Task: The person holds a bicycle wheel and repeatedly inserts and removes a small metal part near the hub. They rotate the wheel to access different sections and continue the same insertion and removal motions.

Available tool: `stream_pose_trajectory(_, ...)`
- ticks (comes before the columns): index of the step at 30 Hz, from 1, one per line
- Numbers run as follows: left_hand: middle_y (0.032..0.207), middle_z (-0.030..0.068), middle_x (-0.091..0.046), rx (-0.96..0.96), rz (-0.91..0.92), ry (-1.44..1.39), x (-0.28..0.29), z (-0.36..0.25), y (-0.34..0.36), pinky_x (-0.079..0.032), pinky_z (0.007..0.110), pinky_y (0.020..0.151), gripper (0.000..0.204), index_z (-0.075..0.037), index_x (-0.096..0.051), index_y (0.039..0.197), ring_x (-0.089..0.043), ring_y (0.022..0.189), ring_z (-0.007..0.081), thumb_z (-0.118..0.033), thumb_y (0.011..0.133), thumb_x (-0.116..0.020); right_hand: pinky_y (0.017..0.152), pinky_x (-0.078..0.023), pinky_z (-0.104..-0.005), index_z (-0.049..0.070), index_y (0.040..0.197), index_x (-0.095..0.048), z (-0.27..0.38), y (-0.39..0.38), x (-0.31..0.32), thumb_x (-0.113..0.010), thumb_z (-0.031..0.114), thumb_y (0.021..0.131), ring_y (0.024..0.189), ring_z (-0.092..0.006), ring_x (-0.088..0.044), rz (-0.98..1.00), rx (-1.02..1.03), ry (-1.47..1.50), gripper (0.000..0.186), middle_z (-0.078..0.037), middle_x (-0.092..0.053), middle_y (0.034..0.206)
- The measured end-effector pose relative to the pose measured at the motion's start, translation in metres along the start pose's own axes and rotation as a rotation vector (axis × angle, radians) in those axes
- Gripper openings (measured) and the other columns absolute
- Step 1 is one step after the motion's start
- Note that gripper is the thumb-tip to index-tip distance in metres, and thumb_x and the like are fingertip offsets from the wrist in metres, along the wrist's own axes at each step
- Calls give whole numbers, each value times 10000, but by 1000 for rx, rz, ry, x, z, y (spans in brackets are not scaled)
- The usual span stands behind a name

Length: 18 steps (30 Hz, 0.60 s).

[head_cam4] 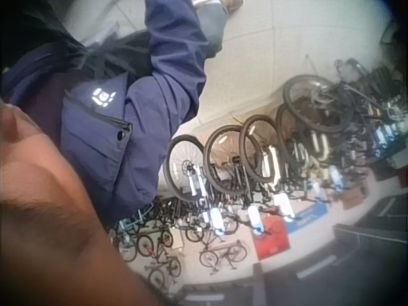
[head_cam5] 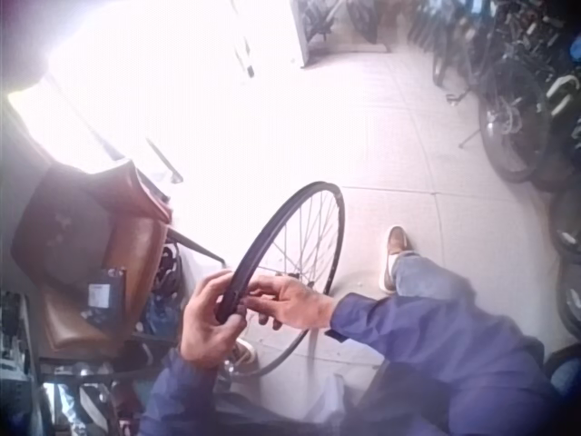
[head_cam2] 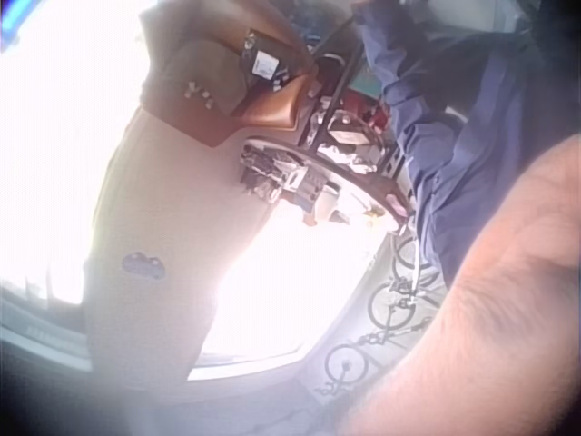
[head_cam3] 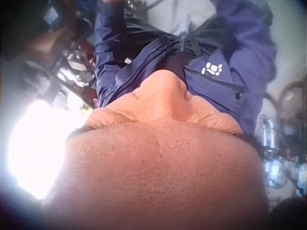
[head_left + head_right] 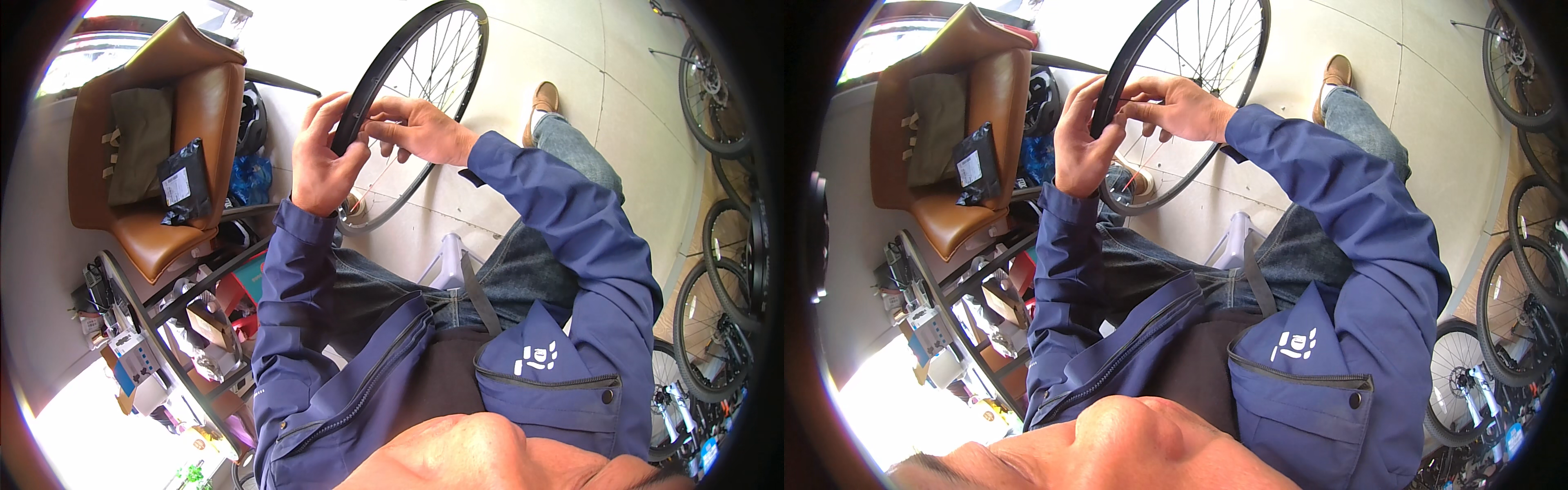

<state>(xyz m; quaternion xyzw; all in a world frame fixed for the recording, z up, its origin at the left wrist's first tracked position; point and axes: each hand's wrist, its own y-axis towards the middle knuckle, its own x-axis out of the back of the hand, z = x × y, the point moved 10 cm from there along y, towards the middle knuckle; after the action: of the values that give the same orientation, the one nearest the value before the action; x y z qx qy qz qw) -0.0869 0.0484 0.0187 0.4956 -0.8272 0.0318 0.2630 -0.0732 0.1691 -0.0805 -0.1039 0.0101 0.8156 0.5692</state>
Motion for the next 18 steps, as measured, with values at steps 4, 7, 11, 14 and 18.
stream_pose_trajectory(4, 1478, 172, -563, 20, -6, -3, 1, 3, -1, -639, 321, 971, 549, 59, -643, 1444, -742, 1171, 214, 108, 898, -679, 744, -671, -286, 136, 1387, -782, -5, 1, 8, -713, 336, 1122, 894, -125, -770, -78, -12, -120, 339, -56, -821, 1117)
stream_pose_trajectory(7, 1473, 172, -564, 13, -6, -14, 0, 4, -1, -639, 319, 970, 550, 60, -641, 1445, -746, 1159, 211, 113, 899, -680, 735, -679, -291, 132, 1351, -806, -4, 1, 13, -711, 333, 1119, 891, -131, -794, -121, 11, -261, 321, -57, -840, 1083)
stream_pose_trajectory(11, 1434, 176, -575, 2, -16, -50, 1, 2, 0, -649, 332, 957, 572, 69, -633, 1444, -763, 1110, 216, 115, 874, -641, 694, -670, -293, 97, 1311, -812, 4, 0, 14, -713, 303, 1112, 879, -143, -818, -135, 66, -310, 303, -65, -856, 1060)
stream_pose_trajectory(14, 1278, 135, -661, 41, -47, -38, 2, 6, -1, -629, 310, 920, 531, 66, -645, 1435, -757, 1083, 189, 82, 905, -668, 692, -665, -286, 82, 1292, -813, 1, 0, 15, -706, 281, 1115, 909, -137, -828, -142, 9, -292, 287, -57, -857, 1068)
stream_pose_trajectory(18, 1147, 119, -763, 69, -117, -39, 4, 12, -1, -621, 284, 892, 528, 49, -630, 1472, -756, 1031, 149, 44, 953, -723, 739, -632, -286, 78, 1272, -817, -4, 0, 15, -705, 218, 1120, 918, -133, -833, -153, -40, -242, 236, -55, -857, 1071)
